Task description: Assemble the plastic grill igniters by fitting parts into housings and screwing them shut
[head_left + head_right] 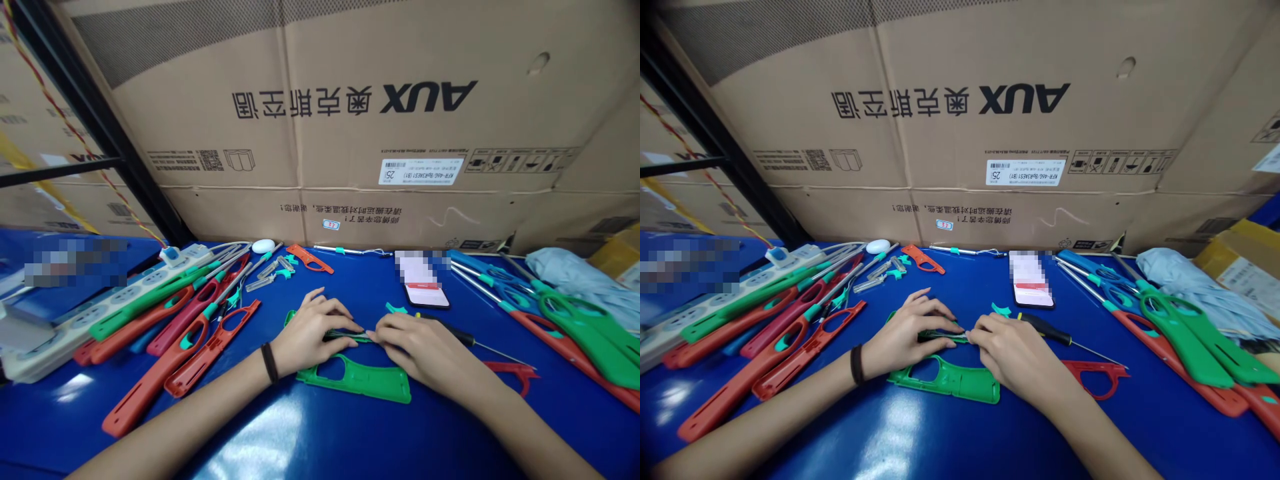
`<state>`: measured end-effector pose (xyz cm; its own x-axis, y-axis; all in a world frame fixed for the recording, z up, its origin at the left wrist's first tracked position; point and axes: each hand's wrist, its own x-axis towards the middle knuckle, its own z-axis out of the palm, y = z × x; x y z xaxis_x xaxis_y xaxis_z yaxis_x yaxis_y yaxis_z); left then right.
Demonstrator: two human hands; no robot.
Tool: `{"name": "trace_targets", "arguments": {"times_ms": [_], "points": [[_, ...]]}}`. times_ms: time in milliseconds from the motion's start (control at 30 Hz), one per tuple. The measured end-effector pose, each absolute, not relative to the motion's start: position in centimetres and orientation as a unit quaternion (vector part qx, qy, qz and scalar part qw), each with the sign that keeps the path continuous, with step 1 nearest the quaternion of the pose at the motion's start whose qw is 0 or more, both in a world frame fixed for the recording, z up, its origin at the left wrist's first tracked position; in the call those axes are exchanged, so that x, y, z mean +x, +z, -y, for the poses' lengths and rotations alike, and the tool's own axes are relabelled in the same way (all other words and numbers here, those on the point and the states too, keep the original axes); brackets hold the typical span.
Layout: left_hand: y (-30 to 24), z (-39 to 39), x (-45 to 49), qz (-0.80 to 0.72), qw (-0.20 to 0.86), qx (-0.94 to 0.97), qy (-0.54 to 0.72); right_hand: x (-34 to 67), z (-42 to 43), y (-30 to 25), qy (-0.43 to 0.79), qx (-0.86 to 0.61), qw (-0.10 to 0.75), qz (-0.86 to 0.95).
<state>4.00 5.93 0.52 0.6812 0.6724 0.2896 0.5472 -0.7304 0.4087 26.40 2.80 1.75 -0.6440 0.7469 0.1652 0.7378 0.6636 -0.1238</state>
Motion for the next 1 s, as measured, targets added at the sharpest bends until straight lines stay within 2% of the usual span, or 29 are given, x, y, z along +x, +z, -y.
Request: {"name": "trace_targets", "arguments": {"times_ms": [467, 600, 833, 1000], "points": [[0.9, -5.9, 3.9, -0.337, 0.135, 0.91, 0.201, 25.8, -2.4, 2.1, -0.034, -0.403, 0.129, 0.905], [2.3, -5.6, 2.4, -0.331, 0.137, 0.917, 0.174, 26.1, -2.3, 2.2, -0.002, -0.406, 0.157, 0.9], [3.7, -5.7, -2.4, -0.384, 0.144, 0.897, 0.168, 25.1, -2.2, 2.0, 0.077, -0.411, 0.255, 0.872], [4.2, -6.2, -4.2, -0.399, 0.105, 0.897, 0.16, 23.4, -2.5, 0.9, 0.099, -0.412, 0.247, 0.872]]}}
